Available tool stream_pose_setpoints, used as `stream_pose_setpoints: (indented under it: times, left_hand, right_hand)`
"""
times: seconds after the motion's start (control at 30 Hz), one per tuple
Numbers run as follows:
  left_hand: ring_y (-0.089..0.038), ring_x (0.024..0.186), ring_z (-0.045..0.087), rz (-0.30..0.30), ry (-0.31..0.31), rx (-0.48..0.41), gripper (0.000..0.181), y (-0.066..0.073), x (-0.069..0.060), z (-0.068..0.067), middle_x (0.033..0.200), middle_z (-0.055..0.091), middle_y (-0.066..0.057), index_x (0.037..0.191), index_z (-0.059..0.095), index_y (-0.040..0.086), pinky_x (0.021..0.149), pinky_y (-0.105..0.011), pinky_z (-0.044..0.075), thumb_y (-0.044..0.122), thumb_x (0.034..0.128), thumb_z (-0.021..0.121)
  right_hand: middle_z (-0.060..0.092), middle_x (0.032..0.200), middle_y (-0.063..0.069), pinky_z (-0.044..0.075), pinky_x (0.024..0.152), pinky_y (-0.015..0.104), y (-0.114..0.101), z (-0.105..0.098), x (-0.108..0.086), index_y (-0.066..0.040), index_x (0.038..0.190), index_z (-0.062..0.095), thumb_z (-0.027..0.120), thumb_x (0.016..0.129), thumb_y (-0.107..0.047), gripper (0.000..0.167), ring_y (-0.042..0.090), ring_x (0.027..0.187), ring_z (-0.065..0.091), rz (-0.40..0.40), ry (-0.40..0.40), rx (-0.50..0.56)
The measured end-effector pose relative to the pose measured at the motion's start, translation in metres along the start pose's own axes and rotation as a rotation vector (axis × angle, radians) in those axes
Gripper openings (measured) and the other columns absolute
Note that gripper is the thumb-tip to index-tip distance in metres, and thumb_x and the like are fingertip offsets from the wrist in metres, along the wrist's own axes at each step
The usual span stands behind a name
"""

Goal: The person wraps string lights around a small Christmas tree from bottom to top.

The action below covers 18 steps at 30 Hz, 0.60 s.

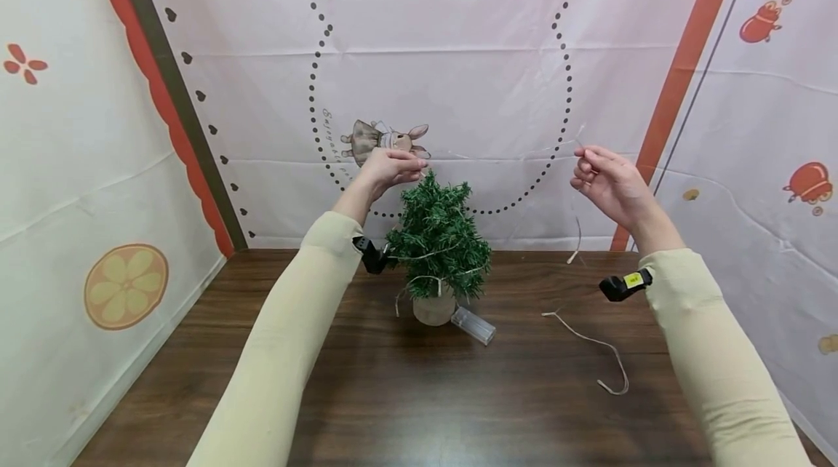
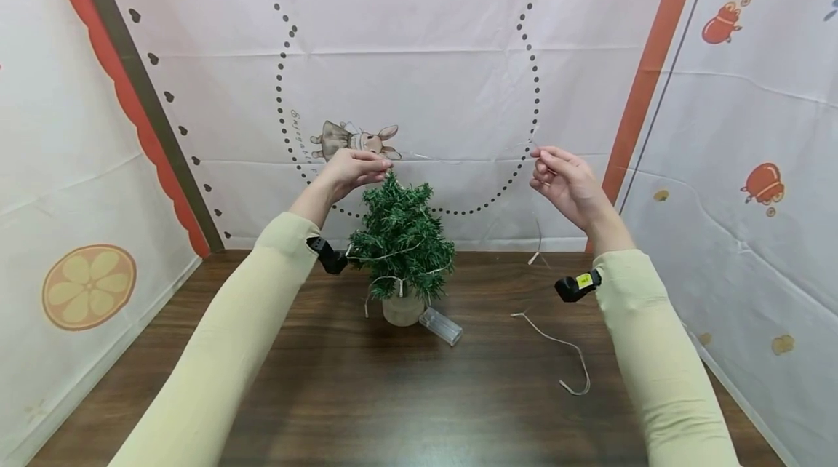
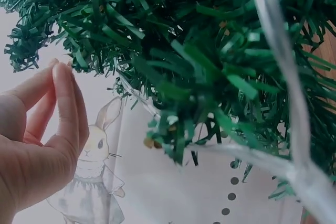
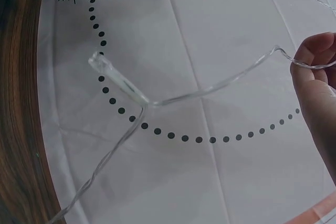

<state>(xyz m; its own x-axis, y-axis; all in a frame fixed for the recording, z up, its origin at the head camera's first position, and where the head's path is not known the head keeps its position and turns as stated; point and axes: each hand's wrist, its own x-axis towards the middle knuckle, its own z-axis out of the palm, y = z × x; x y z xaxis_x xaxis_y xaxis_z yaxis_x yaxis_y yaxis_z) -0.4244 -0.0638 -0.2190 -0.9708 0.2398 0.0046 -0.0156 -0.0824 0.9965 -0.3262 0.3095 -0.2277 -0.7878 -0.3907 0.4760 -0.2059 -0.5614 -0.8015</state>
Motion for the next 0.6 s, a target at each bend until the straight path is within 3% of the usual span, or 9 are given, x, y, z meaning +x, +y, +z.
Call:
stream_pose_setpoints:
  times: [0.1, 0.2, 0.3, 0.4, 0.6]
  left_hand:
    - [-0.02, 0.084, 0.071, -0.002, -0.005, -0.042, 0.031, 0.001, 0.002, 0.001, 0.096, 0.068, -0.01, 0.113, 0.065, -0.006, 0.083, -0.025, 0.055, -0.001, 0.082, 0.07]
    - [-0.024, 0.093, 0.069, 0.011, -0.031, -0.067, 0.035, 0.001, 0.004, 0.005, 0.1, 0.067, -0.012, 0.118, 0.061, -0.008, 0.088, -0.027, 0.053, -0.004, 0.0837, 0.067]
    - [-0.029, 0.106, 0.065, 0.043, -0.066, -0.04, 0.033, 0.0, 0.007, 0.009, 0.103, 0.065, -0.013, 0.118, 0.06, -0.009, 0.092, -0.029, 0.051, -0.005, 0.0856, 0.065]
    - [-0.028, 0.101, 0.067, 0.068, -0.088, -0.006, 0.03, -0.001, 0.011, 0.013, 0.105, 0.064, -0.013, 0.116, 0.059, -0.009, 0.094, -0.029, 0.051, -0.004, 0.0867, 0.063]
    - [-0.025, 0.102, 0.066, 0.035, -0.04, -0.023, 0.028, -0.007, 0.016, 0.013, 0.109, 0.065, -0.016, 0.114, 0.06, -0.009, 0.092, -0.028, 0.051, -0.006, 0.0862, 0.063]
  right_hand:
    - [0.055, 0.078, 0.007, 0.042, 0.07, 0.029, 0.0, 0.0, 0.001, 0.005, 0.103, 0.063, 0.038, 0.102, -0.005, 0.027, 0.017, 0.07, 0.041, 0.002, 0.002, -0.004]
    - [0.055, 0.078, 0.006, 0.042, 0.07, 0.029, 0.0, 0.0, 0.001, 0.004, 0.103, 0.063, 0.038, 0.101, -0.005, 0.026, 0.017, 0.07, 0.041, 0.006, 0.004, -0.007]
    - [0.054, 0.078, 0.006, 0.042, 0.07, 0.029, -0.001, 0.0, 0.001, 0.004, 0.103, 0.063, 0.038, 0.101, -0.005, 0.026, 0.017, 0.071, 0.041, 0.008, 0.002, 0.0]
    - [0.054, 0.078, 0.007, 0.042, 0.07, 0.029, -0.001, 0.001, 0.002, 0.005, 0.103, 0.063, 0.038, 0.102, -0.005, 0.027, 0.017, 0.07, 0.041, 0.007, 0.001, 0.009]
    - [0.055, 0.078, 0.006, 0.042, 0.071, 0.029, 0.0, 0.006, 0.003, 0.004, 0.103, 0.063, 0.039, 0.101, -0.005, 0.026, 0.017, 0.07, 0.04, 0.007, 0.006, -0.004]
